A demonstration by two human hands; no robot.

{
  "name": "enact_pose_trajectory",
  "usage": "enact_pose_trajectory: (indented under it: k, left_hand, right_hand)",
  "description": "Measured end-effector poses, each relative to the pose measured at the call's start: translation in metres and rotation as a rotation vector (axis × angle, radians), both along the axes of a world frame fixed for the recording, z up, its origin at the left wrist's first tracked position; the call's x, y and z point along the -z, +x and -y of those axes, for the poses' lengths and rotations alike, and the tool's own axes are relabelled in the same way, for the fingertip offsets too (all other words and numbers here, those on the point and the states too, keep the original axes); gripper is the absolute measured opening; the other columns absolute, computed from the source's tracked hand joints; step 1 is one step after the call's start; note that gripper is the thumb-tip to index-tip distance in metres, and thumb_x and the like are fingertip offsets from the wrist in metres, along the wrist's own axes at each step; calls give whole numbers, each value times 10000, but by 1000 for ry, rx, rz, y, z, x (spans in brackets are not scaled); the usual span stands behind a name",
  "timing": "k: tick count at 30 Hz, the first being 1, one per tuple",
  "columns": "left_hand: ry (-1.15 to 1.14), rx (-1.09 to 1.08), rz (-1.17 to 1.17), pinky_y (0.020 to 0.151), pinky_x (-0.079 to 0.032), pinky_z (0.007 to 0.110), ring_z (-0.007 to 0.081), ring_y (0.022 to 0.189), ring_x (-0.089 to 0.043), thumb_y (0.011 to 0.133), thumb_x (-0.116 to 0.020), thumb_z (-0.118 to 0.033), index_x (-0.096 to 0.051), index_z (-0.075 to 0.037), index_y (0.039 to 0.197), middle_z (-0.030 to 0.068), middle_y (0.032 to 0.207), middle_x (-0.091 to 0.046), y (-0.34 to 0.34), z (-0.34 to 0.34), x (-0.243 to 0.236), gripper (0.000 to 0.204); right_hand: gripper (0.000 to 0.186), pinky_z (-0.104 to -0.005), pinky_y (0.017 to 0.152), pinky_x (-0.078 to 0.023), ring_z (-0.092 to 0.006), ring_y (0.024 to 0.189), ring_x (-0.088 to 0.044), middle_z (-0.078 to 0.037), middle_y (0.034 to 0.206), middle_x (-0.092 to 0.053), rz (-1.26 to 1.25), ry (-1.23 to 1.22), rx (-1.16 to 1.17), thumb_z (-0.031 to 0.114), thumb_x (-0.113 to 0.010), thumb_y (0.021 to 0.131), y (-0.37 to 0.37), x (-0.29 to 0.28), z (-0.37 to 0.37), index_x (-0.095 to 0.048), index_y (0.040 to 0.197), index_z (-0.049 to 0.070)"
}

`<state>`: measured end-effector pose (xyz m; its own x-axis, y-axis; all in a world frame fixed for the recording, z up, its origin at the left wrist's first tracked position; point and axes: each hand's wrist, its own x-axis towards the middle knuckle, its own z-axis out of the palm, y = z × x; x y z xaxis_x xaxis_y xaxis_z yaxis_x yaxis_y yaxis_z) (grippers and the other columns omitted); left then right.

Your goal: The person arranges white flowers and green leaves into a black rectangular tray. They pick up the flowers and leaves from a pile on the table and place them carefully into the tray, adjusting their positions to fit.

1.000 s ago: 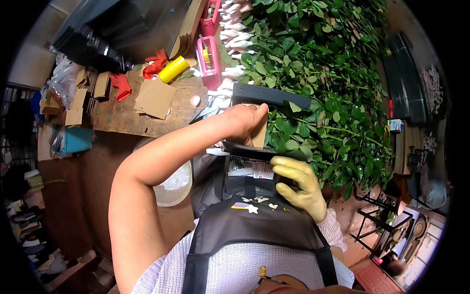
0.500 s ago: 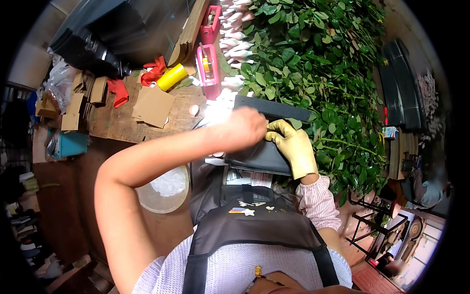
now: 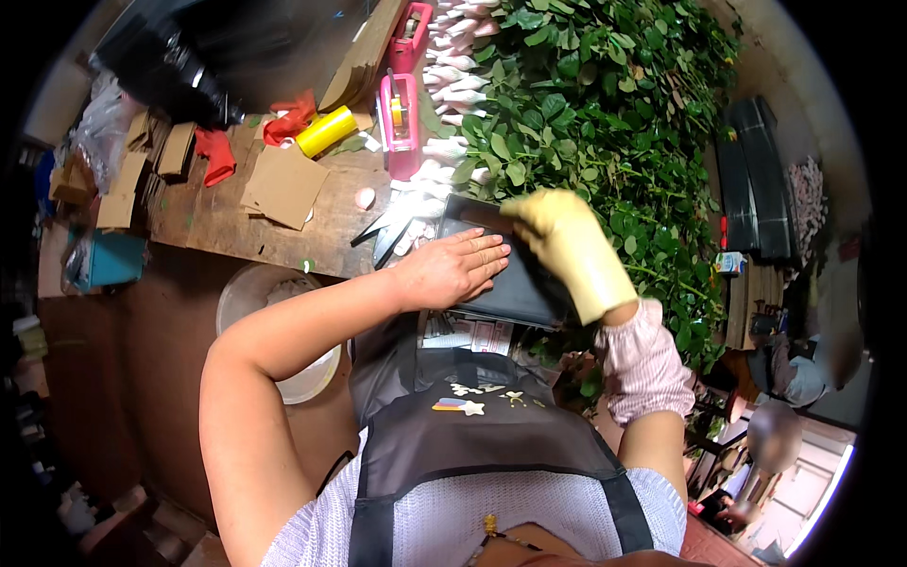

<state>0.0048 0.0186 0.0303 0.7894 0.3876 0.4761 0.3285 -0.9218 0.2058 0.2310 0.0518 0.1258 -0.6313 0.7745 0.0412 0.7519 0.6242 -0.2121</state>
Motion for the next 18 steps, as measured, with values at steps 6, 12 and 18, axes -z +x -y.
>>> enact_pose_trajectory:
  k: [6,12,18]
  left_hand:
    - [-100,-23,43,827,-543,392,230,1023,-697,913,-719,-210,-705,-45,1126,84,1161,-719,3,8,5,269]
    - [35,-337,400,881,-483,439,304,998,-644,891,-742,-209,-677,-59,1090,79,1077,-681,-33,30,32,258]
    - [-236,-1075,-46,966,-462,505,398,1159,-560,826,-802,-238,-456,27,1446,233,1308,-550,-72,29,124,758]
  right_hand:
    - [285,-415,625,-582,-269,814,-759,-75,961,-758,436,122,11,124,-587,935,-24,20,40,-661,1210,98]
    - [609,-391,685,-597,-202,1250,-651,-151,1573,-503,762,17,102,100,-471,980,-36,34,79,-395,1582,40]
    - [636,-380,833,-605,-227,1407,-549,-150,1655,-391,787,-93,96,108,-423,1003,-35,24,82,-302,1625,51]
